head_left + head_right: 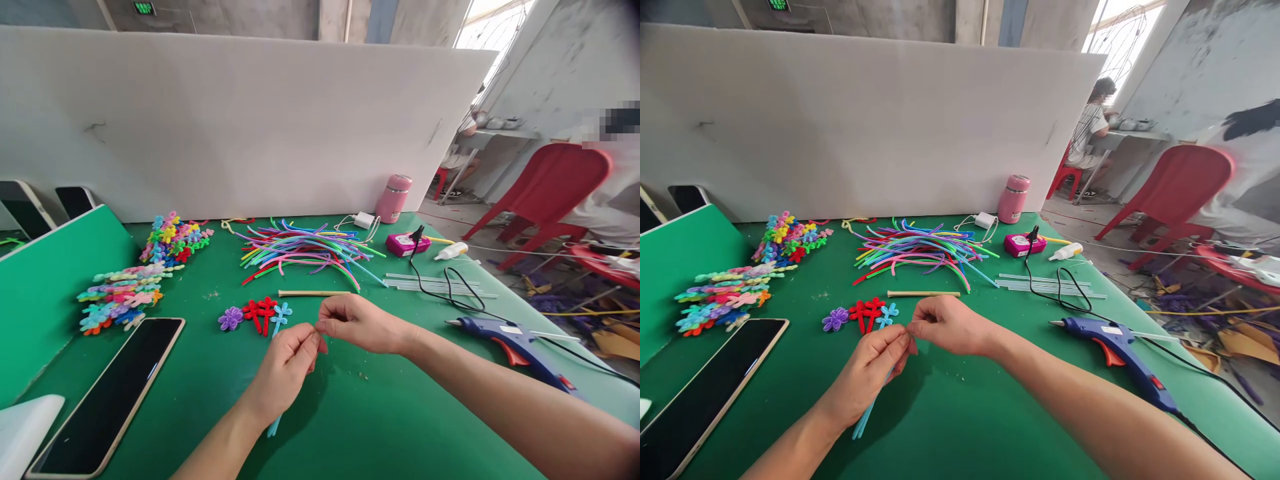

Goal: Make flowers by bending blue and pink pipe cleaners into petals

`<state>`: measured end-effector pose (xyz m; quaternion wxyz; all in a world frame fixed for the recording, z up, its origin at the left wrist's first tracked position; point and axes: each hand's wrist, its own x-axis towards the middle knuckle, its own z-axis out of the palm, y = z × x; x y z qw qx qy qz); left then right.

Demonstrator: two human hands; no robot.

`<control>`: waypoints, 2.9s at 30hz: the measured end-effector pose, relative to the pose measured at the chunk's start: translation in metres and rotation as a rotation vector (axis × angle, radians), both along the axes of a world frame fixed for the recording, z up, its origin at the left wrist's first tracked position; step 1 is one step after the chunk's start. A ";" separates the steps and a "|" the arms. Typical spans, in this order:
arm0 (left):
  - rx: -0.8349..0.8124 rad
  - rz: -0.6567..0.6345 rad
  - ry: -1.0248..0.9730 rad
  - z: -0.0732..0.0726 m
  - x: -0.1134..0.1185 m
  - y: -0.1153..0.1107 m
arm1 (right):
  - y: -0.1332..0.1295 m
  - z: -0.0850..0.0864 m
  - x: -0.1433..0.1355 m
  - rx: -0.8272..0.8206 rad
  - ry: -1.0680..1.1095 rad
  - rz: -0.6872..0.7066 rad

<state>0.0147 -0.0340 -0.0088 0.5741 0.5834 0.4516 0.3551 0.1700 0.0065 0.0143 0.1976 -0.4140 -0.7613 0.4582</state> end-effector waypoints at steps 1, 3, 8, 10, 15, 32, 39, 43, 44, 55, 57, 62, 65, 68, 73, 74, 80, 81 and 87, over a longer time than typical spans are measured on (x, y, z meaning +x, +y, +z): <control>0.078 0.026 0.067 0.001 0.001 -0.001 | 0.001 -0.002 -0.001 -0.018 0.002 -0.007; 0.220 0.082 0.172 0.002 0.003 -0.002 | 0.002 -0.005 -0.005 -0.038 0.018 -0.020; 0.268 0.202 0.190 0.002 0.004 -0.003 | 0.001 -0.004 -0.014 -0.040 0.085 -0.097; 0.124 0.214 0.072 -0.001 0.004 -0.001 | 0.000 -0.004 -0.016 -0.031 0.150 -0.164; -0.082 0.222 -0.245 -0.009 0.003 0.003 | -0.004 -0.013 -0.016 -0.069 0.344 -0.341; 0.149 0.243 0.025 -0.005 0.004 0.000 | -0.011 -0.016 -0.039 -0.071 0.379 -0.392; 0.069 0.393 -0.169 -0.012 -0.001 0.007 | -0.009 -0.014 -0.043 -0.022 0.374 -0.334; -0.102 0.501 -0.430 -0.015 -0.002 0.014 | -0.009 -0.020 -0.039 0.011 0.431 -0.440; -0.119 0.512 -0.461 -0.015 -0.002 0.015 | -0.010 -0.022 -0.037 0.015 0.396 -0.455; -0.148 0.385 -0.476 -0.015 -0.001 0.013 | -0.021 -0.036 -0.036 -0.129 0.453 -0.260; -0.104 0.383 -0.443 -0.016 -0.001 0.013 | -0.020 -0.037 -0.034 -0.134 0.435 -0.269; -0.100 0.311 -0.429 -0.015 -0.002 0.012 | -0.017 -0.036 -0.029 -0.203 0.443 -0.226; -0.145 0.301 -0.441 -0.012 -0.003 0.012 | -0.017 -0.034 -0.027 -0.217 0.440 -0.231; -0.198 0.268 -0.479 -0.010 -0.004 0.012 | -0.016 -0.033 -0.026 -0.182 0.413 -0.245; -0.227 0.236 -0.501 -0.010 -0.005 0.013 | -0.017 -0.033 -0.024 -0.157 0.400 -0.218; -0.217 0.239 -0.497 -0.010 -0.005 0.013 | -0.017 -0.033 -0.024 -0.145 0.389 -0.211; -0.209 0.238 -0.490 -0.009 -0.006 0.013 | -0.021 -0.032 -0.025 -0.034 0.312 -0.171; -0.208 0.255 -0.482 -0.009 -0.006 0.013 | -0.022 -0.032 -0.025 -0.046 0.309 -0.160; -0.183 0.245 -0.409 -0.005 -0.005 0.012 | -0.018 -0.032 -0.023 -0.077 0.393 -0.236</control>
